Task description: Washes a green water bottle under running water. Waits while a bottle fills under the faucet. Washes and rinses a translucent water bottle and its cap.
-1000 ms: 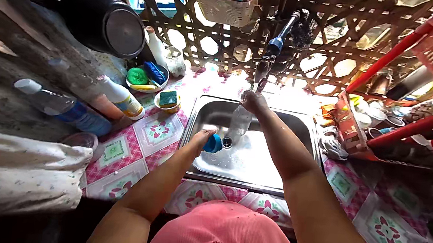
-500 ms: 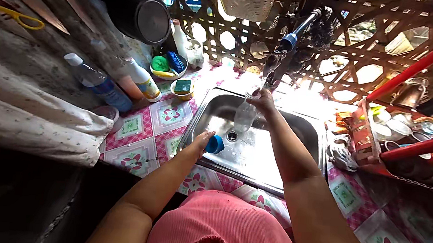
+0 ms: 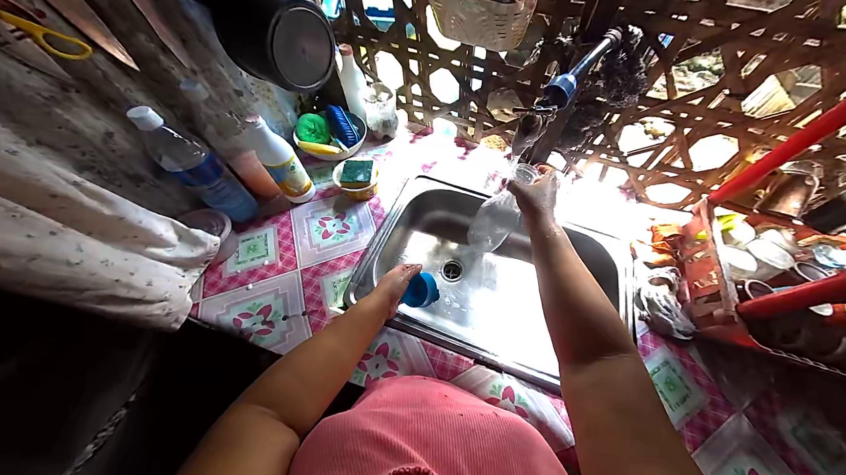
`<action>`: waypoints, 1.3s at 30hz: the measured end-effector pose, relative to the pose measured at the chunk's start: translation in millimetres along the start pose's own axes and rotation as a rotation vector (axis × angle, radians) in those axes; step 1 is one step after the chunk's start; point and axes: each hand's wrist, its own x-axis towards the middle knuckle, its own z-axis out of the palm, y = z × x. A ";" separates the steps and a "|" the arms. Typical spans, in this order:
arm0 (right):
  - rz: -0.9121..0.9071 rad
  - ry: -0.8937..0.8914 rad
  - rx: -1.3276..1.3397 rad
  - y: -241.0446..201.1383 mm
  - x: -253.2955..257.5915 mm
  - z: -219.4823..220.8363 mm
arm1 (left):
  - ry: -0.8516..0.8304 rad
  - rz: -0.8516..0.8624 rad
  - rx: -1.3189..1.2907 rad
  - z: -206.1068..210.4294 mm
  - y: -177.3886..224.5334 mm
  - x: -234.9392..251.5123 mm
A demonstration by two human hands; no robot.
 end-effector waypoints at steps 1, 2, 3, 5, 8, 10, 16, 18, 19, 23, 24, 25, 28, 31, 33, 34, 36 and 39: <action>0.000 0.020 -0.003 -3.8 -0.1 0.8 | -0.003 0.004 -0.002 -0.1 -0.1 -0.5; 0.004 0.024 0.004 -7.5 0.3 1.6 | -0.008 0.008 -0.001 -0.1 0.1 -1.0; 0.003 0.007 0.017 -10.8 0.5 3.0 | -0.014 0.011 -0.004 -0.3 0.1 -1.2; -0.027 -0.057 0.037 -14.7 -0.6 8.6 | -0.020 0.013 -0.022 -1.3 -1.1 0.0; -0.107 -0.228 0.058 -11.2 -5.0 16.6 | -0.027 0.025 -0.039 -3.7 -4.2 1.6; -0.138 -0.299 0.061 -4.5 -9.4 17.1 | -0.037 0.039 -0.047 -4.9 -6.6 3.6; -0.159 -0.244 -0.104 13.8 -26.4 3.1 | -0.042 0.028 -0.081 -5.9 -6.8 4.8; -0.148 -0.245 -0.201 10.0 -31.8 -2.5 | -0.039 0.024 -0.084 -5.1 -5.9 4.2; -0.130 -0.217 -0.242 6.8 -32.1 -4.6 | -0.039 0.020 -0.085 -5.0 -5.6 4.6; -0.084 -0.057 -0.282 -6.1 -18.2 -11.3 | -0.037 0.017 -0.094 -5.2 -5.0 3.8; -0.081 -0.031 -0.281 -10.3 -13.9 -11.2 | -0.039 0.020 -0.099 -5.7 -5.5 3.2; -0.072 -0.025 -0.279 -16.6 -11.5 -10.5 | -0.039 0.024 -0.109 -6.1 -5.9 2.8; -0.120 -0.150 -0.188 -27.4 -8.8 -1.4 | -0.039 0.034 -0.133 -7.2 -5.2 2.6; -0.284 -0.392 -0.118 -20.0 -11.4 11.1 | -0.030 0.033 -0.152 -6.7 -4.5 2.5; -0.265 -0.405 -0.027 -10.7 -11.4 14.6 | -0.019 0.029 -0.162 -6.5 -4.2 2.1; -0.203 -0.339 0.031 -5.9 -11.6 15.4 | -0.019 0.029 -0.165 -7.1 -4.6 1.8; -0.093 -0.152 0.193 0.7 -14.7 17.5 | -0.022 0.031 -0.176 -7.1 -3.6 1.4; -0.101 -0.129 0.341 4.1 -24.1 27.1 | -0.021 0.031 -0.180 -5.5 -2.2 -0.9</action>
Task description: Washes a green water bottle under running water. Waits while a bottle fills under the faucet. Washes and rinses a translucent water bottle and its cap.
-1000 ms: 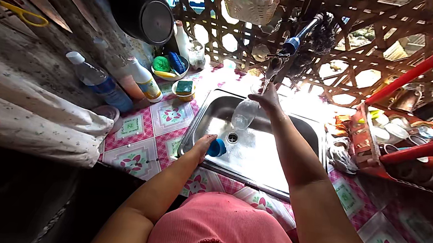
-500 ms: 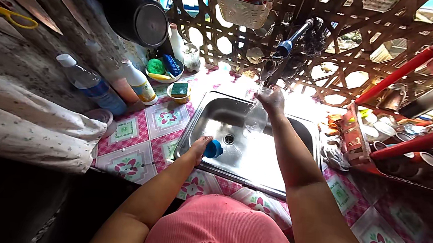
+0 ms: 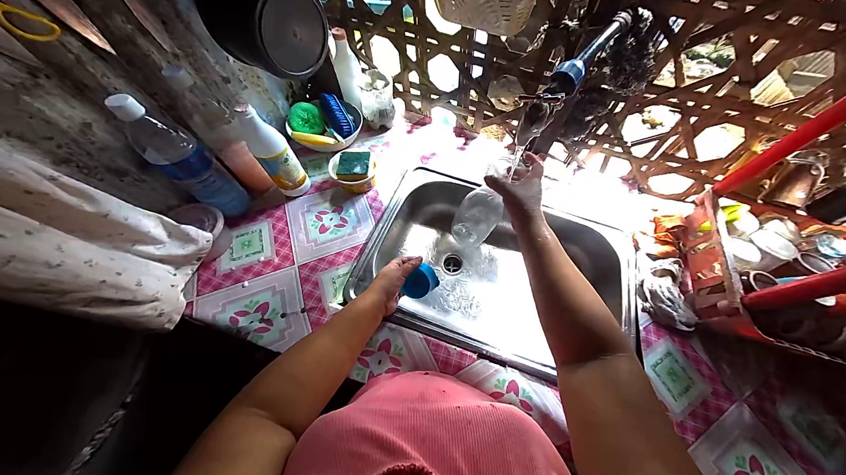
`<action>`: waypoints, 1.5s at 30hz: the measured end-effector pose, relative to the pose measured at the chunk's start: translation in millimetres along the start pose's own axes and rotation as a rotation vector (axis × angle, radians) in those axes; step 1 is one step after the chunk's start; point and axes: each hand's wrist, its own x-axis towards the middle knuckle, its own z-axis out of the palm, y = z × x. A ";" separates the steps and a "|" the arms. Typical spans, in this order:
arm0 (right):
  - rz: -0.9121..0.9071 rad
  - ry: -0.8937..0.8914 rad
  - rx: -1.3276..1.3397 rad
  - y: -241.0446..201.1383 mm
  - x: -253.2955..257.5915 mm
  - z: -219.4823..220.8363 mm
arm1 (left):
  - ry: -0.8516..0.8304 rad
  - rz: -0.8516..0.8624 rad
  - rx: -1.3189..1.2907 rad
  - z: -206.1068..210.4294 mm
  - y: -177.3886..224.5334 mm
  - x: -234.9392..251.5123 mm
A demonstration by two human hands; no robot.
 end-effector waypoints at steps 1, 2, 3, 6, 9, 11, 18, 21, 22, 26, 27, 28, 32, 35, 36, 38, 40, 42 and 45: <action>-0.042 -0.052 -0.011 1.0 -1.5 3.5 | 0.010 -0.007 0.006 -0.1 0.1 1.0; -0.098 -0.088 -0.058 2.2 -3.5 5.8 | 0.015 -0.013 0.017 -0.7 -0.6 2.2; -0.163 -0.087 -0.128 3.1 -6.2 6.6 | 0.019 -0.013 0.026 -0.9 -1.4 2.7; -0.307 0.000 -0.304 2.3 -11.6 6.2 | 0.041 -0.027 0.022 2.0 1.5 1.8; -0.384 -0.076 -0.475 0.8 -14.4 6.1 | 0.052 -0.073 -0.003 3.1 7.2 1.8; -0.388 -0.275 -0.693 -7.8 -21.8 6.0 | 0.012 -0.061 0.005 6.1 13.4 3.0; -0.385 -0.819 -1.332 2.0 -52.6 19.8 | -0.314 0.449 0.725 25.5 14.6 19.7; -0.220 -0.922 -1.458 -8.9 -68.7 23.6 | -0.438 0.501 0.955 40.7 10.2 27.8; -0.174 -0.946 -1.492 -13.1 -73.5 24.5 | -0.473 0.504 1.020 46.5 8.8 29.2; -0.054 -1.000 -1.587 -29.9 -86.6 28.3 | -0.560 0.527 1.157 71.7 1.0 38.7; -0.043 -1.004 -1.601 -33.0 -88.8 29.7 | -0.558 0.522 1.167 77.8 -0.9 42.8; -0.040 -1.010 -1.610 -35.5 -90.4 30.9 | -0.545 0.521 1.169 83.7 -1.7 45.7; -0.052 -1.029 -1.648 -41.8 -96.2 37.8 | -0.390 0.468 1.212 101.6 4.0 40.1; -0.086 -1.061 -1.739 -44.7 -99.7 44.2 | -0.370 0.443 1.324 108.0 16.3 23.4; -0.107 -1.062 -1.773 -45.4 -99.8 45.3 | -0.403 0.471 1.327 109.0 18.3 20.2; -0.137 -1.038 -1.786 -41.7 -94.8 44.4 | -0.484 0.565 1.263 109.4 14.1 27.1; -0.140 -0.988 -1.743 -40.1 -84.1 38.7 | -0.468 0.543 1.158 110.2 14.1 35.4; -0.092 -0.956 -1.691 -44.0 -67.1 28.6 | -0.341 0.337 0.824 110.7 15.6 41.8; 0.050 -0.865 -1.431 -35.0 -27.6 3.3 | -0.199 -0.031 0.226 102.3 17.5 49.1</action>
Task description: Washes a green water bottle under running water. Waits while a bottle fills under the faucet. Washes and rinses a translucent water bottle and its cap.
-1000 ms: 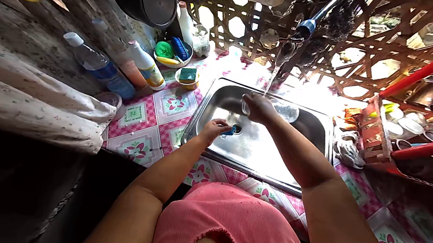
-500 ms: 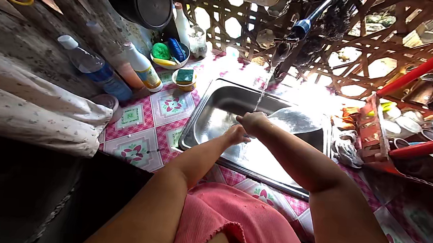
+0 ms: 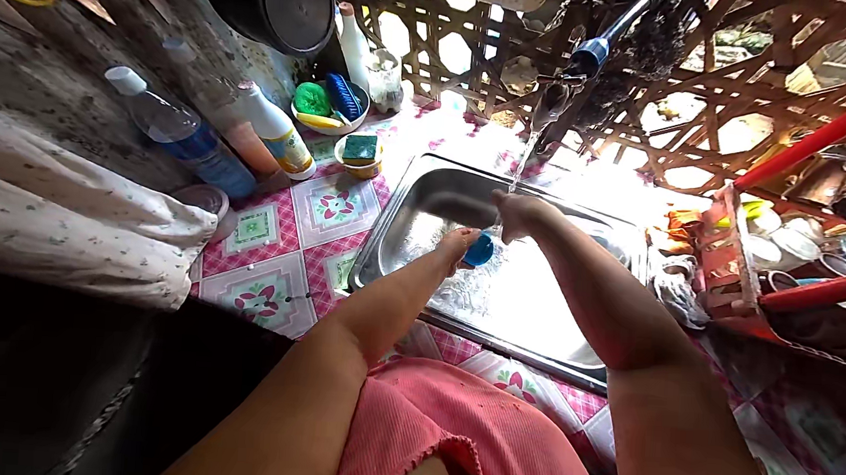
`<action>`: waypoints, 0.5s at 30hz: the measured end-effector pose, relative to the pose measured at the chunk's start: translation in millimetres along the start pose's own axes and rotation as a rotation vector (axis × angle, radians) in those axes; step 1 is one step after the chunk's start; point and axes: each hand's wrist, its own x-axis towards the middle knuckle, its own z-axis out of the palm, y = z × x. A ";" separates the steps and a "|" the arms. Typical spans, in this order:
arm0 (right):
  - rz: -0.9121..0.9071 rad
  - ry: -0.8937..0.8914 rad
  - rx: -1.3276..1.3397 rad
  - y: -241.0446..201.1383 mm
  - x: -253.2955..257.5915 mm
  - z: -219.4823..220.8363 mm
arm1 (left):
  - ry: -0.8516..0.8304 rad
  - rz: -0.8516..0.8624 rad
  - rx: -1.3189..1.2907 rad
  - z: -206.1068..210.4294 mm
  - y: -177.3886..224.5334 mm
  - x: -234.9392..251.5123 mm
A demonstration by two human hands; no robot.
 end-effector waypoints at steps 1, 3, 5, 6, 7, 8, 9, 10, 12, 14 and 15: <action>-0.008 0.056 0.151 15.9 7.3 1.1 | 0.002 -0.025 -0.085 -4.8 1.1 -3.2; -0.022 0.183 0.480 40.2 16.4 4.2 | 0.020 -0.023 -0.159 -15.0 1.8 -8.0; -0.012 0.322 0.823 52.9 25.9 11.3 | 0.055 -0.023 -0.171 -26.8 0.3 -10.4; 0.000 0.385 0.959 54.8 30.1 15.2 | 0.080 -0.021 -0.157 -33.4 -2.0 -10.9; 0.008 0.434 1.062 54.7 33.9 18.9 | 0.107 -0.021 -0.137 -40.0 -4.3 -12.3; 0.004 0.469 1.139 53.8 37.6 22.2 | 0.131 -0.025 -0.113 -46.6 -5.9 -14.3; -0.002 0.505 1.200 52.3 42.3 26.2 | 0.153 -0.031 -0.087 -53.1 -8.1 -15.8; -0.012 0.537 1.244 49.6 45.4 28.7 | 0.170 -0.034 -0.048 -59.2 -10.4 -17.4; -0.004 0.612 1.263 42.2 47.3 29.4 | 0.169 -0.005 0.122 -72.2 -13.9 -21.9; 0.022 0.696 1.260 34.8 43.6 26.9 | 0.112 0.136 0.454 -86.3 -18.7 -28.0; 0.038 0.731 1.245 31.8 40.2 23.8 | 0.083 0.219 0.633 -92.5 -20.6 -31.6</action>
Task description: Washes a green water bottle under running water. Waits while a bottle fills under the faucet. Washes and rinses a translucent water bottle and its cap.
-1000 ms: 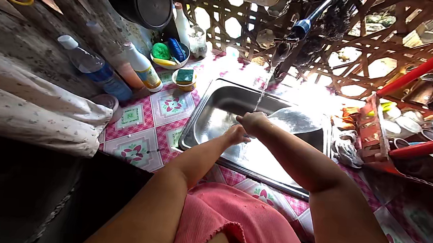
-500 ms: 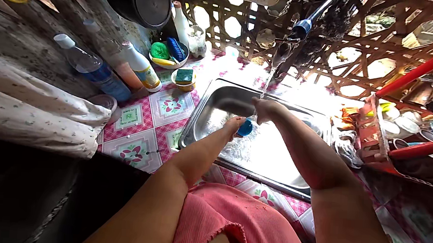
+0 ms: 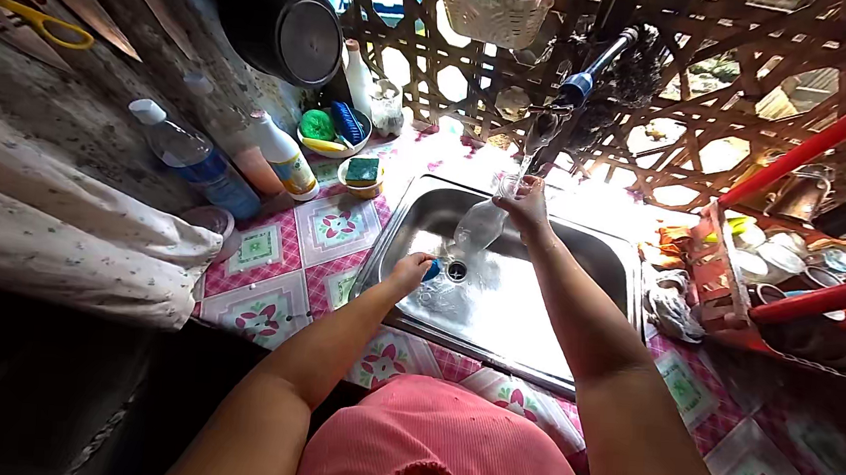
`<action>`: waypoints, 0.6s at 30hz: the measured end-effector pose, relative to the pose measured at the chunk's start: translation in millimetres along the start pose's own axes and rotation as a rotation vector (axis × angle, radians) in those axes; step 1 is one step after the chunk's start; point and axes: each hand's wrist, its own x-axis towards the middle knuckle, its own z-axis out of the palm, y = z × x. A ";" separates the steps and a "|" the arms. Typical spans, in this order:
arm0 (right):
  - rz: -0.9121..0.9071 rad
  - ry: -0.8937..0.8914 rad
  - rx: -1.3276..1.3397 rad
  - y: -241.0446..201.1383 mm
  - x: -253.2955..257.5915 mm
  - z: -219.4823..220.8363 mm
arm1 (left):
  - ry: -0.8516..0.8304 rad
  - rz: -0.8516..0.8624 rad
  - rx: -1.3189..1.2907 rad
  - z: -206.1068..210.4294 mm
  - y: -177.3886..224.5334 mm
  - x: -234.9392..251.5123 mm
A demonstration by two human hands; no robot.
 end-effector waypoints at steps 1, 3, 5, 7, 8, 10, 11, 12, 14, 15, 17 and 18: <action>-0.013 0.027 -0.029 -3.8 -0.8 -0.2 | -0.019 0.077 0.145 -3.7 -2.4 -4.9; -0.031 0.054 -0.112 -12.4 -2.6 -2.1 | -0.032 0.184 0.311 -6.1 -6.3 -14.1; -0.068 0.086 -0.250 -23.6 -7.1 -4.3 | -0.025 0.240 0.391 -4.0 -11.3 -20.4; -0.109 0.153 -0.370 -35.0 -11.9 -5.4 | -0.020 0.274 0.439 -1.6 -13.3 -26.1; -0.138 0.183 -0.421 -38.7 -13.9 -6.3 | -0.019 0.288 0.451 -0.3 -13.9 -28.8; -0.191 0.197 -0.470 -42.2 -15.8 -9.9 | -0.002 0.306 0.457 2.3 -14.6 -32.6; -0.227 0.191 -0.428 -41.3 -16.6 -12.0 | 0.013 0.317 0.458 3.6 -14.8 -34.3; -0.268 0.189 -0.369 -37.6 -16.5 -14.1 | 0.028 0.329 0.458 4.7 -14.8 -35.9; -0.302 0.210 -0.220 -25.9 -14.8 -18.1 | 0.048 0.347 0.455 6.0 -15.2 -36.6; -0.296 0.242 -0.111 -18.3 -14.4 -19.1 | 0.046 0.340 0.451 6.2 -15.4 -36.4; -0.232 0.328 0.154 2.3 -15.1 -17.7 | 0.031 0.313 0.440 5.3 -16.3 -35.4; -0.156 0.381 0.292 14.1 -16.7 -15.6 | 0.027 0.307 0.439 4.9 -17.3 -34.8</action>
